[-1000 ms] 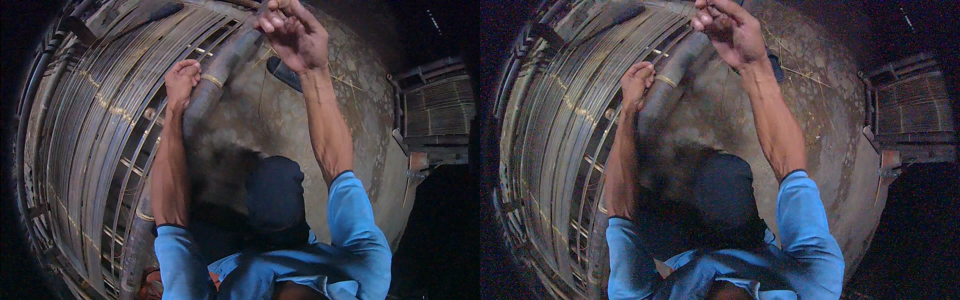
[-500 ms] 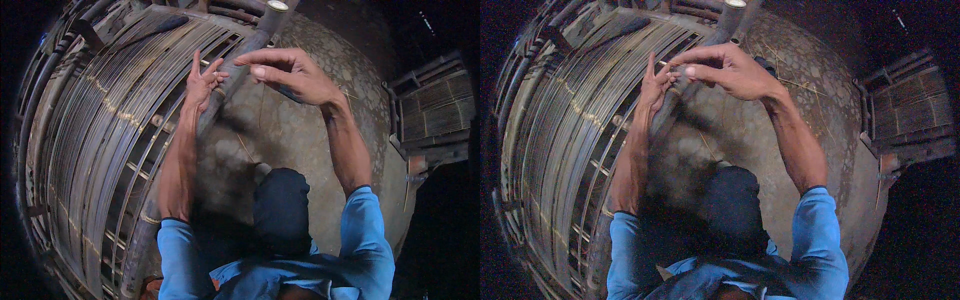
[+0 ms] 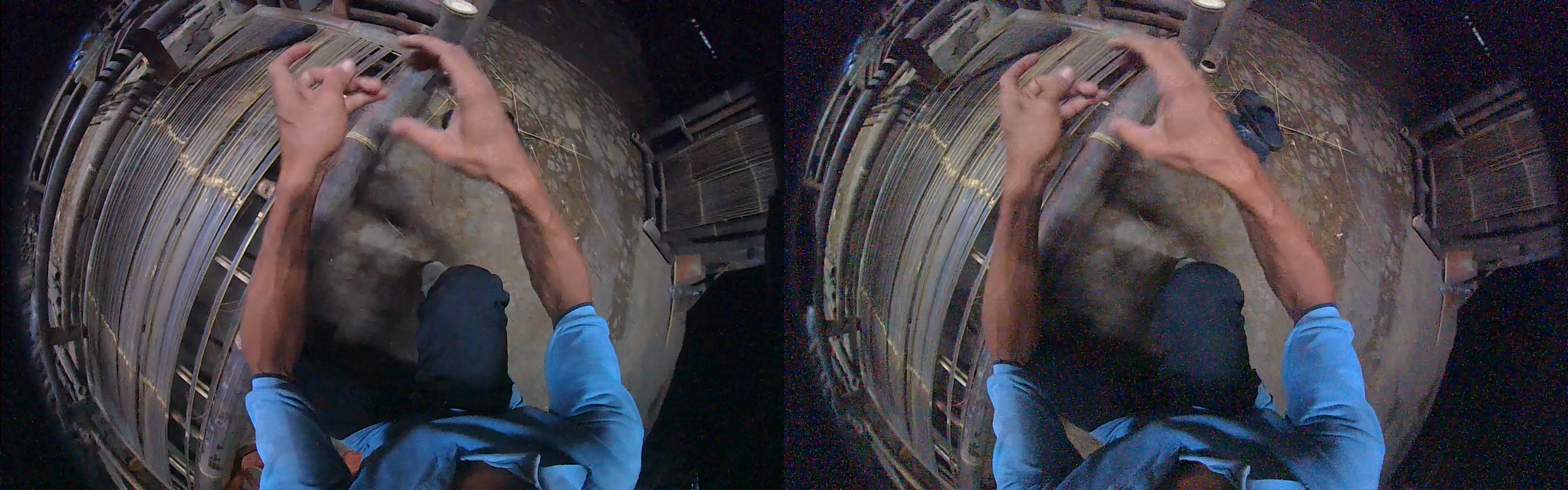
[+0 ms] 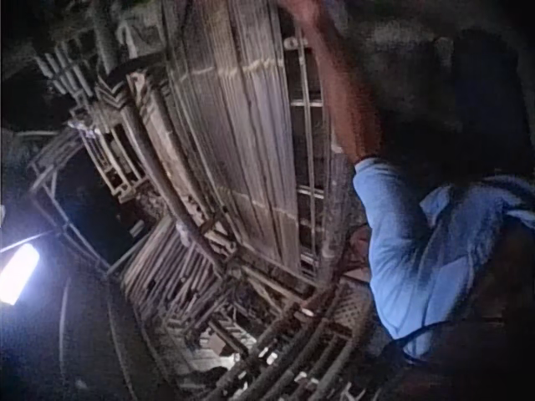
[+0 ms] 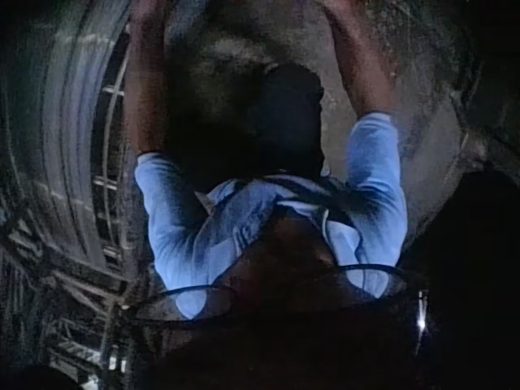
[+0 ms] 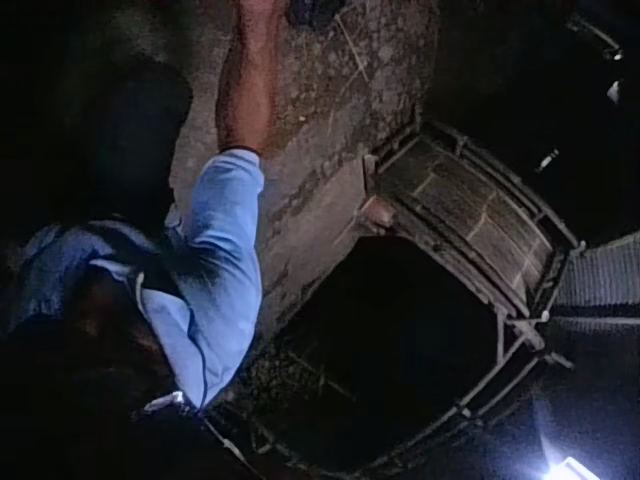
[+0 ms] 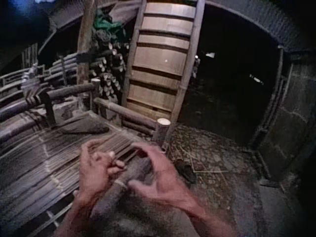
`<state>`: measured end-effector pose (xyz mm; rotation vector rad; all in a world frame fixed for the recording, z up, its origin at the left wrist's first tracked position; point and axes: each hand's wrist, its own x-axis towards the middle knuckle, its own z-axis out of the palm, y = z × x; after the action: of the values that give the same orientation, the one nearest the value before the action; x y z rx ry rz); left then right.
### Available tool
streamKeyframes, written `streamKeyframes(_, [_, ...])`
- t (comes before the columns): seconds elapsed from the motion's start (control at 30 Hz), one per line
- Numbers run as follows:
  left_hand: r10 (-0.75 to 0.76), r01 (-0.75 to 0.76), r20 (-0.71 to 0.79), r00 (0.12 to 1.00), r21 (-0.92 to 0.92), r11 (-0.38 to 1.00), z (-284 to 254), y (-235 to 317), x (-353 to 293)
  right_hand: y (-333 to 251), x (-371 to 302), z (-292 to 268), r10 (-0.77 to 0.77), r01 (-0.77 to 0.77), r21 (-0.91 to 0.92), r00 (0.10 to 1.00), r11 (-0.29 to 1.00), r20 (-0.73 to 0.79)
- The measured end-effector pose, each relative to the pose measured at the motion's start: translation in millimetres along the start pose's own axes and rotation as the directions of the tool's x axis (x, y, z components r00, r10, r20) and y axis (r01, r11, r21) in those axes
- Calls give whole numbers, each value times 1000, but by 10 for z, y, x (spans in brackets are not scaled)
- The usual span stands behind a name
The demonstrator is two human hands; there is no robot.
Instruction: The person weaves a bamboo mat by threading a long thin strand through the horizontal supports of a wooden frame by hand.
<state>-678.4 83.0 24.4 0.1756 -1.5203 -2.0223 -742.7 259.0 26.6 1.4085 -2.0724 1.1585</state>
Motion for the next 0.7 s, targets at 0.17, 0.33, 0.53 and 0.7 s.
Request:
streamKeyframes(0.17, [147,77,429,891,-463,883,-138,1055,-325,-192,-235,63,188,-365,360,877,859,441])
streamKeyframes(0.33, [372,-358,46,927,-188,915,-1043,2081,-590,528,-698,-472,519,-474,-233,831,849,199])
streamKeyframes(0.53, [38,-123,120,992,864,488,-1522,1059,-784,1510,-2404,-3113,651,-549,-796,707,256,-278])
streamKeyframes(0.7, [-307,-149,202,930,971,188,-1422,803,-1088,1548,-4055,-5474,546,-653,-757,626,-23,-556])
